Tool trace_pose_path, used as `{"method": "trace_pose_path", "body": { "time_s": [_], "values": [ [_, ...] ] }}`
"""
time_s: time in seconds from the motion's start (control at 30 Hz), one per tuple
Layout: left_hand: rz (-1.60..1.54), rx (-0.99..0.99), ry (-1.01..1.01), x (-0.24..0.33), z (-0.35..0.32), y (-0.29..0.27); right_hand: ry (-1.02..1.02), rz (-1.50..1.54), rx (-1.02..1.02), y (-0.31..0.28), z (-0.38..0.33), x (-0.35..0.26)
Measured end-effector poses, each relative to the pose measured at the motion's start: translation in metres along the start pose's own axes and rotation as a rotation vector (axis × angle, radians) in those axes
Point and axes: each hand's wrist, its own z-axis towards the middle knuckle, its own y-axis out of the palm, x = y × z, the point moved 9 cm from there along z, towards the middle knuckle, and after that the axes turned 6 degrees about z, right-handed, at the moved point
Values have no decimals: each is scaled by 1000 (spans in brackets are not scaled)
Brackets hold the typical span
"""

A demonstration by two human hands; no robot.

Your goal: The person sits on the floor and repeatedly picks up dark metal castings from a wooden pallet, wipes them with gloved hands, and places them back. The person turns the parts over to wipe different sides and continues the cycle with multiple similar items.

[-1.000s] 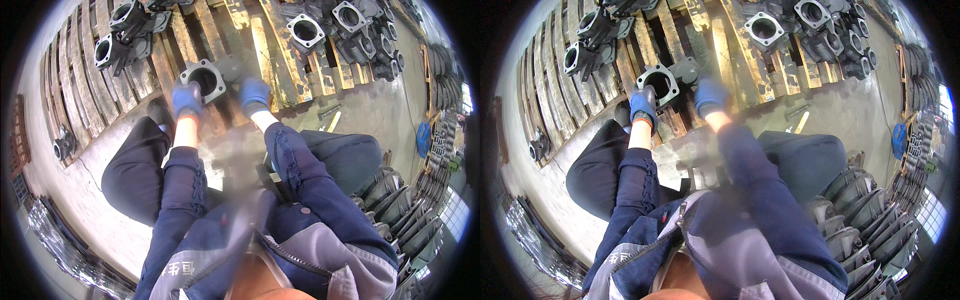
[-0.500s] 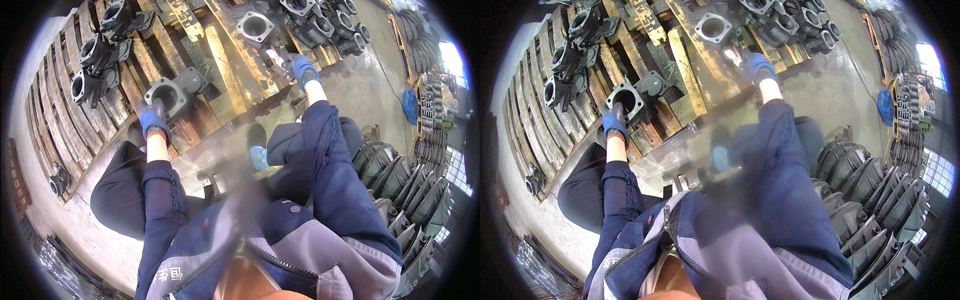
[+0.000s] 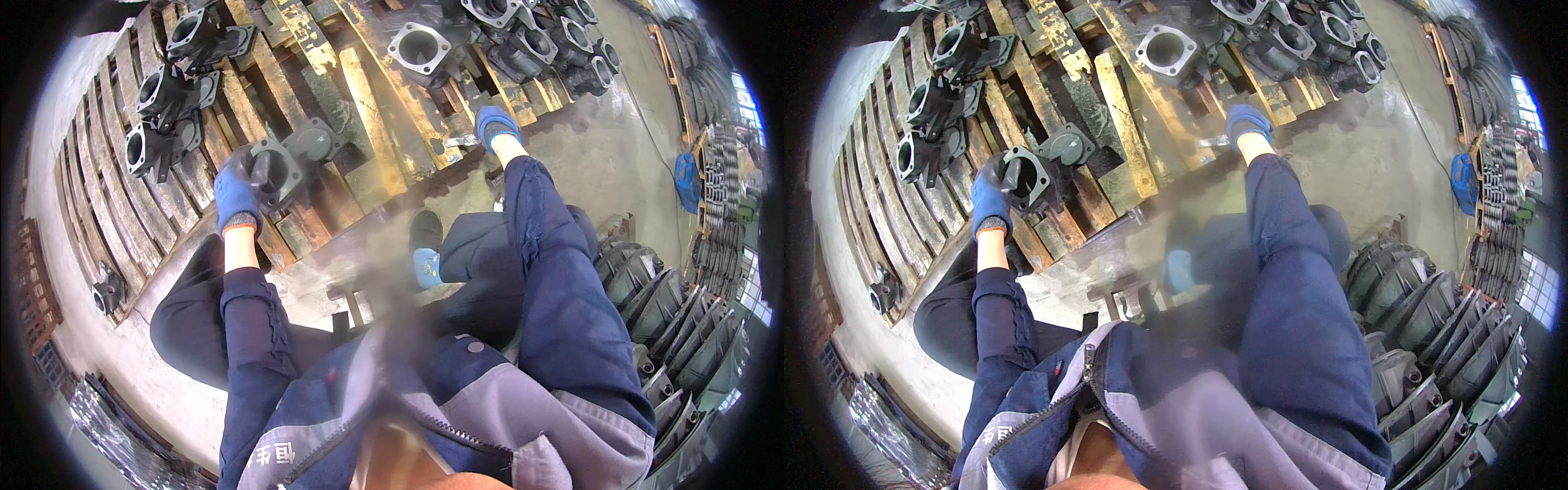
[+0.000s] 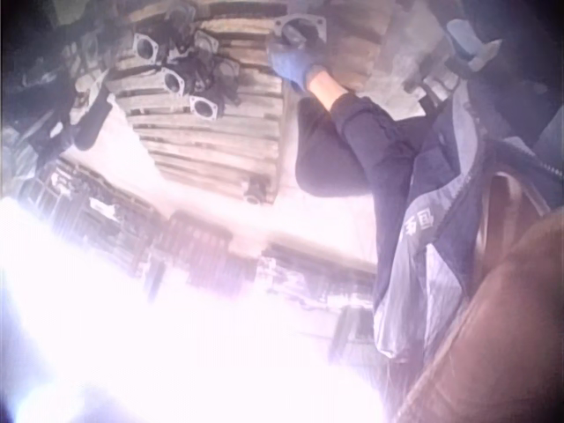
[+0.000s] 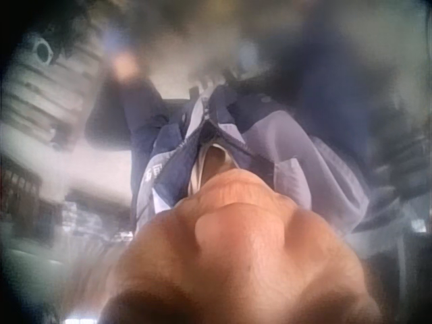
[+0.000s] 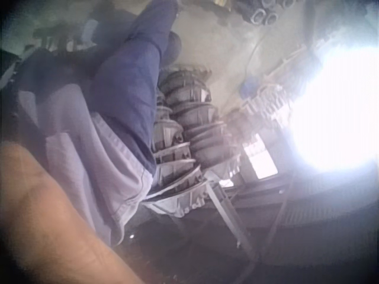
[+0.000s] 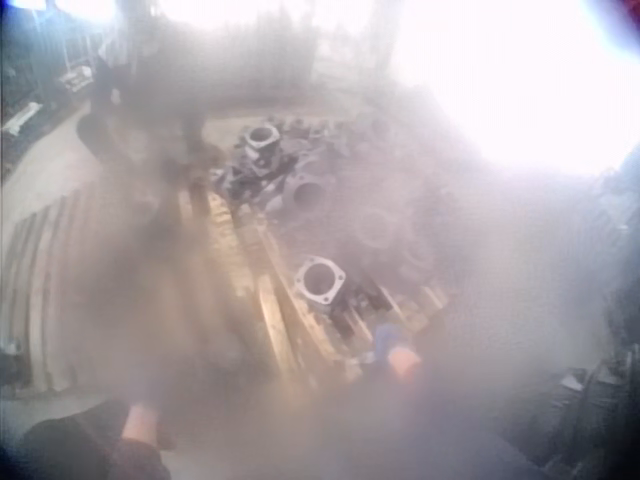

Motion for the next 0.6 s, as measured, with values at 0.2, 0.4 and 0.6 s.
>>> {"method": "trace_pose_path", "body": {
  "time_s": [0.2, 0.4, 0.6],
  "values": [
    [82, -30, -99, -17, 6, 3, 133, 66, 102, -29, -27, -12],
    [124, -1, -164, -25, -19, 0, 219, -18, 82, -47, -29, 7],
    [-2, 109, -202, -20, -56, 7, 310, 272, 282, -112, -45, -6]
  ]
}}
